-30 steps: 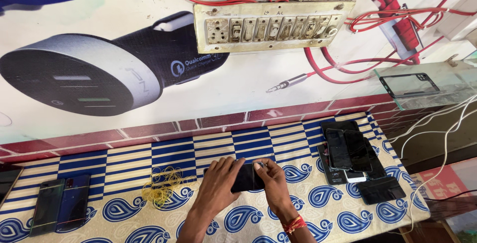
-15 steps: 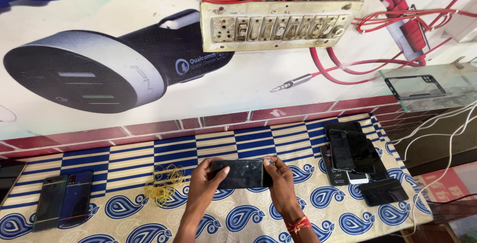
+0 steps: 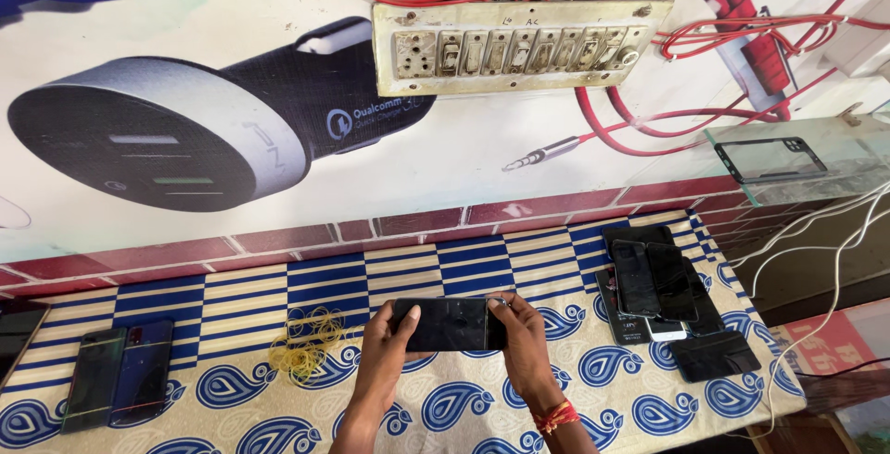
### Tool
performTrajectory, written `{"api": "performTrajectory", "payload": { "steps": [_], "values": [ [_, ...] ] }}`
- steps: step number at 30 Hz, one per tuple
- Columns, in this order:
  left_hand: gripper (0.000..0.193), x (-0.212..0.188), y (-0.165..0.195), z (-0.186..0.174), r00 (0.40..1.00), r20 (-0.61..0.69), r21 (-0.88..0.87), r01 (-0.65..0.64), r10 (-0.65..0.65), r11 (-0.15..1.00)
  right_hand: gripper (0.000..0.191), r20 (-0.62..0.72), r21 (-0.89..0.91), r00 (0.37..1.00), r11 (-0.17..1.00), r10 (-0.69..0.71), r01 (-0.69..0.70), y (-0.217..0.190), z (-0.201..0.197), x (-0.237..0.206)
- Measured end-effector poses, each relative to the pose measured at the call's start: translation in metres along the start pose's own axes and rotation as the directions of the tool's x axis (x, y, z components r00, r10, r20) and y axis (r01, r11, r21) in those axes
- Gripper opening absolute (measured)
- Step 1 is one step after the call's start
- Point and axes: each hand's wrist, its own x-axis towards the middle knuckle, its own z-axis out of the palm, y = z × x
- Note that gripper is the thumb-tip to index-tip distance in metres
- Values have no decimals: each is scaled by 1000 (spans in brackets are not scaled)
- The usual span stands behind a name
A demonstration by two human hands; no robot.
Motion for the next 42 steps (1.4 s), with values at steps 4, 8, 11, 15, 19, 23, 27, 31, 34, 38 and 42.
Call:
{"api": "performTrajectory", "payload": {
  "steps": [4, 8, 11, 15, 19, 23, 27, 31, 34, 38, 42],
  "values": [
    [31, -4, 8, 2, 999, 9, 27, 43, -44, 999, 9, 18, 14, 1000, 1000, -23, 23, 1, -6, 2],
    [31, -6, 14, 2, 999, 33, 56, -9, 7, 998, 7, 27, -51, 1000, 999, -14, 15, 2, -11, 2],
    [30, -6, 16, 2, 1000, 24, 56, 4, -5, 998, 7, 18, -89, 1000, 996, 5, -3, 2, -13, 2],
    [29, -5, 17, 1, 1000, 19, 51, -7, 6, 999, 11, 67, -130, 998, 991, 10, -1, -2, -12, 0],
    [29, 0, 17, -1, 1000, -20, 27, -5, 6, 1000, 19, 170, -179, 984, 984, 48, -17, -14, -7, -4],
    [26, 6, 16, -5, 997, -63, -4, 34, -35, 999, 62, 309, -367, 947, 930, 90, 31, -31, -2, -14],
    [27, 9, 18, -7, 997, -69, 0, 34, -34, 999, 74, 353, -430, 918, 903, 179, -10, -43, 2, -16],
    [35, 8, 21, -8, 989, -126, 23, 77, -74, 997, 79, 397, -429, 899, 903, 184, 5, -45, 3, -16],
    [33, 9, 24, -7, 993, -107, 31, 62, -58, 998, 80, 383, -410, 904, 912, 188, -16, -43, 3, -15],
    [31, 13, 26, -5, 991, -118, 55, 64, -57, 996, 80, 379, -388, 912, 922, 158, 2, -41, 2, -13],
    [31, 15, 25, -5, 991, -121, 66, 57, -49, 996, 79, 354, -400, 923, 917, 154, 1, -37, 3, -11]
  ]
}}
